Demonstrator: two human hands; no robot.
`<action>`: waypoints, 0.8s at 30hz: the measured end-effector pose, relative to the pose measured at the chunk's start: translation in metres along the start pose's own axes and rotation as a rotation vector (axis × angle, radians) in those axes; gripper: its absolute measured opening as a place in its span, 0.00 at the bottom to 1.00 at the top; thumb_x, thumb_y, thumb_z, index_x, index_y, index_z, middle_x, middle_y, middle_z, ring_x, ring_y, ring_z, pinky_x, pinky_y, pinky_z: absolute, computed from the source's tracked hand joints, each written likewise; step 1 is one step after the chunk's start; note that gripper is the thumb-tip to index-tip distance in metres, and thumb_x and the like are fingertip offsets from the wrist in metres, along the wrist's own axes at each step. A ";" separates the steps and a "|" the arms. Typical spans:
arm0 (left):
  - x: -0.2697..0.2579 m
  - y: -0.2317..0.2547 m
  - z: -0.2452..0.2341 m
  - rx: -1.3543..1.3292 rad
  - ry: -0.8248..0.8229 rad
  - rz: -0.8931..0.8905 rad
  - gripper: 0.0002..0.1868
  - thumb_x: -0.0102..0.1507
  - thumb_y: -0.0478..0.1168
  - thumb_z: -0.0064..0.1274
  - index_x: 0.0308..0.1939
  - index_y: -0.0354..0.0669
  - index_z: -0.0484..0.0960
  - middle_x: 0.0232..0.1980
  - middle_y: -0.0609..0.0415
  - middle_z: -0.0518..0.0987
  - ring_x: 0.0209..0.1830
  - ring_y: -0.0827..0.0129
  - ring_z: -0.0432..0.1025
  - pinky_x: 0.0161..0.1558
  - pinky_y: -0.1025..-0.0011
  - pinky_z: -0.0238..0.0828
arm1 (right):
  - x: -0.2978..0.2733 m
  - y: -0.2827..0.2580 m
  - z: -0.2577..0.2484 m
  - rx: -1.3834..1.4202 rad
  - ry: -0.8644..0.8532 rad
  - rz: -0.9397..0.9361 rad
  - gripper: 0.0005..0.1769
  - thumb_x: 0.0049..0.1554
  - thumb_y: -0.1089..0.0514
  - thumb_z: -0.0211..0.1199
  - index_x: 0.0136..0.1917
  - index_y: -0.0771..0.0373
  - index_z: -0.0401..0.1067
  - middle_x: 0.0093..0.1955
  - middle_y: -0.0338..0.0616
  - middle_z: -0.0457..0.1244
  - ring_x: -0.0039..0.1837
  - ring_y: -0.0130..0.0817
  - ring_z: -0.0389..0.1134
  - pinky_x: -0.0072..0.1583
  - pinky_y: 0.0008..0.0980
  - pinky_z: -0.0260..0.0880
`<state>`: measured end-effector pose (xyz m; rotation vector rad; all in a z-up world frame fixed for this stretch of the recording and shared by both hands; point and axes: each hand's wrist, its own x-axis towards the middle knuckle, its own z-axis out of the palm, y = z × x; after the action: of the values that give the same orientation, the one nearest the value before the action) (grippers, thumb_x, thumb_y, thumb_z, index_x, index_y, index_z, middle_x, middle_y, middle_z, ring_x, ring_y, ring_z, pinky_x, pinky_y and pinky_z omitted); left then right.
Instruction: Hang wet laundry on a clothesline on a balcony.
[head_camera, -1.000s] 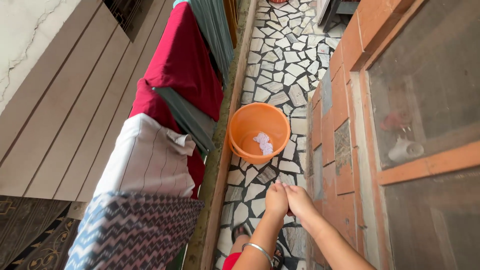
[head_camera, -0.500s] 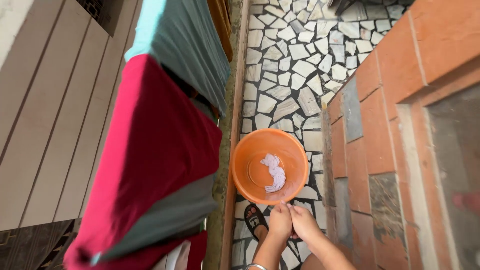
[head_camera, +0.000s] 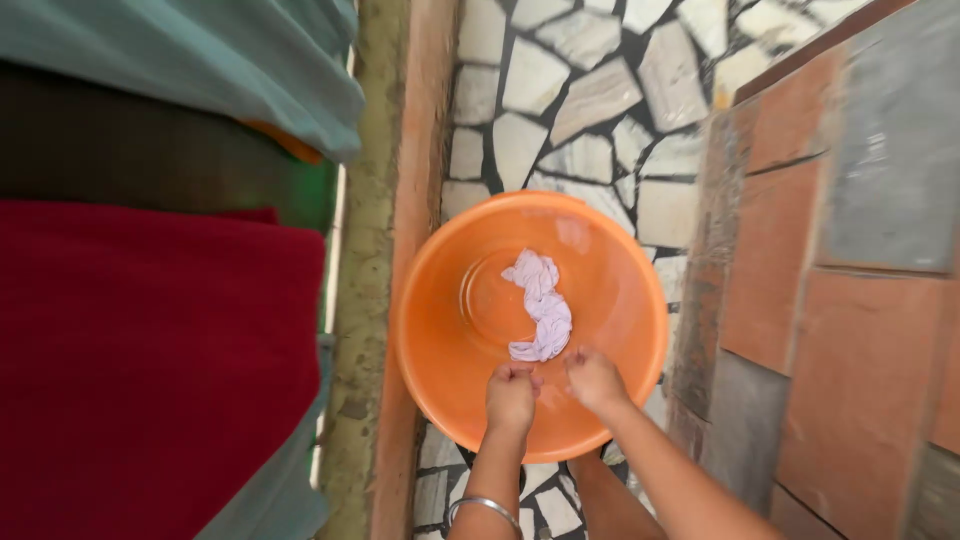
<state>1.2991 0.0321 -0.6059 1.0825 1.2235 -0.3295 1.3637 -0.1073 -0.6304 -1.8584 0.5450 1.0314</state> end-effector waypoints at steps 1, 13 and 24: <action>0.015 -0.008 0.001 0.027 0.009 -0.043 0.10 0.68 0.38 0.44 0.44 0.38 0.80 0.35 0.51 0.84 0.32 0.72 0.75 0.38 0.73 0.73 | 0.024 0.000 0.004 -0.181 0.031 0.029 0.14 0.63 0.51 0.54 0.50 0.62 0.72 0.40 0.46 0.69 0.35 0.36 0.71 0.42 0.39 0.73; 0.121 -0.052 0.022 -0.051 0.052 -0.161 0.09 0.67 0.39 0.46 0.46 0.41 0.79 0.36 0.55 0.82 0.34 0.75 0.72 0.40 0.75 0.71 | 0.170 0.050 0.049 -0.223 -0.059 0.184 0.34 0.57 0.55 0.68 0.71 0.62 0.58 0.57 0.53 0.69 0.55 0.46 0.73 0.57 0.45 0.73; -0.029 0.098 0.002 -0.089 0.334 -0.337 0.27 0.67 0.59 0.47 0.66 0.54 0.66 0.59 0.51 0.79 0.53 0.64 0.75 0.52 0.63 0.71 | -0.031 -0.086 0.013 0.396 -0.414 0.093 0.25 0.53 0.59 0.61 0.64 0.58 0.66 0.57 0.40 0.68 0.59 0.31 0.69 0.60 0.35 0.70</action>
<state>1.3597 0.0697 -0.5327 0.8742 1.7105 -0.3555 1.4023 -0.0562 -0.5644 -1.2410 0.5422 1.2286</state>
